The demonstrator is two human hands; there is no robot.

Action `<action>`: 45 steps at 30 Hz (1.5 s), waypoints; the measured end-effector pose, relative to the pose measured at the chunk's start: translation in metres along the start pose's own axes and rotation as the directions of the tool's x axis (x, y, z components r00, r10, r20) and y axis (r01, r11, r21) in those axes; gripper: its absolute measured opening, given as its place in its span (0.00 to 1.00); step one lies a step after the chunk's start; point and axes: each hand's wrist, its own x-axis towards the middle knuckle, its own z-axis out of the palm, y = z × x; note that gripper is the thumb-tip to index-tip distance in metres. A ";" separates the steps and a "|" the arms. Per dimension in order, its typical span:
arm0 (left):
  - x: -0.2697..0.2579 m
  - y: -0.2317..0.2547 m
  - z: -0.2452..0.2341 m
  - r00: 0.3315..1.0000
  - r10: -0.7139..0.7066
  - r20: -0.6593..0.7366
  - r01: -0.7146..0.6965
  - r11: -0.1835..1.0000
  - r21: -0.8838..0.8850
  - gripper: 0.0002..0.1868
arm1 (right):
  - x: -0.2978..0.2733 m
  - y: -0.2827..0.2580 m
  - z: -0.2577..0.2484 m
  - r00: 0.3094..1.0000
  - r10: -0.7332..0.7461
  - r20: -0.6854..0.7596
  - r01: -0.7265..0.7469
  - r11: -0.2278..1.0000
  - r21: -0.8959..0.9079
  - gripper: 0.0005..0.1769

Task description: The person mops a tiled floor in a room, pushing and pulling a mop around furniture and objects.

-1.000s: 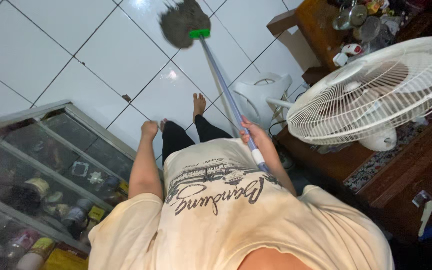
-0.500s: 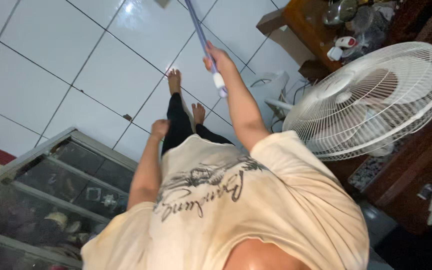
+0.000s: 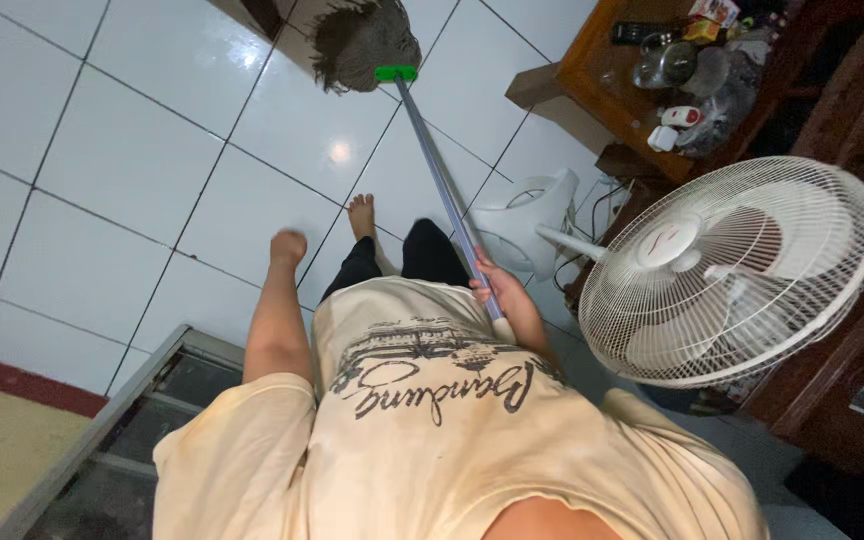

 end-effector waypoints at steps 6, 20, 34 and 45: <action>0.095 0.100 -0.019 0.979 0.075 -0.190 -0.143 0.914 -0.380 0.17 | 0.049 -0.136 0.036 0.997 -0.075 -0.027 0.068 0.979 -0.190 0.27; 0.010 0.131 0.017 0.783 -0.506 0.363 0.571 0.815 -0.096 0.18 | 0.122 -0.403 0.115 0.930 -0.294 0.218 0.317 0.945 -0.078 0.19; 0.254 0.355 -0.041 0.976 0.084 -0.200 -0.167 0.881 -0.443 0.17 | 0.006 -0.396 -0.060 0.982 -0.186 -0.016 0.185 0.981 -0.062 0.29; 0.219 0.334 -0.028 0.955 0.264 0.138 -0.220 0.938 -0.267 0.19 | 0.041 -0.376 -0.027 0.962 -0.201 0.184 0.149 0.954 0.261 0.25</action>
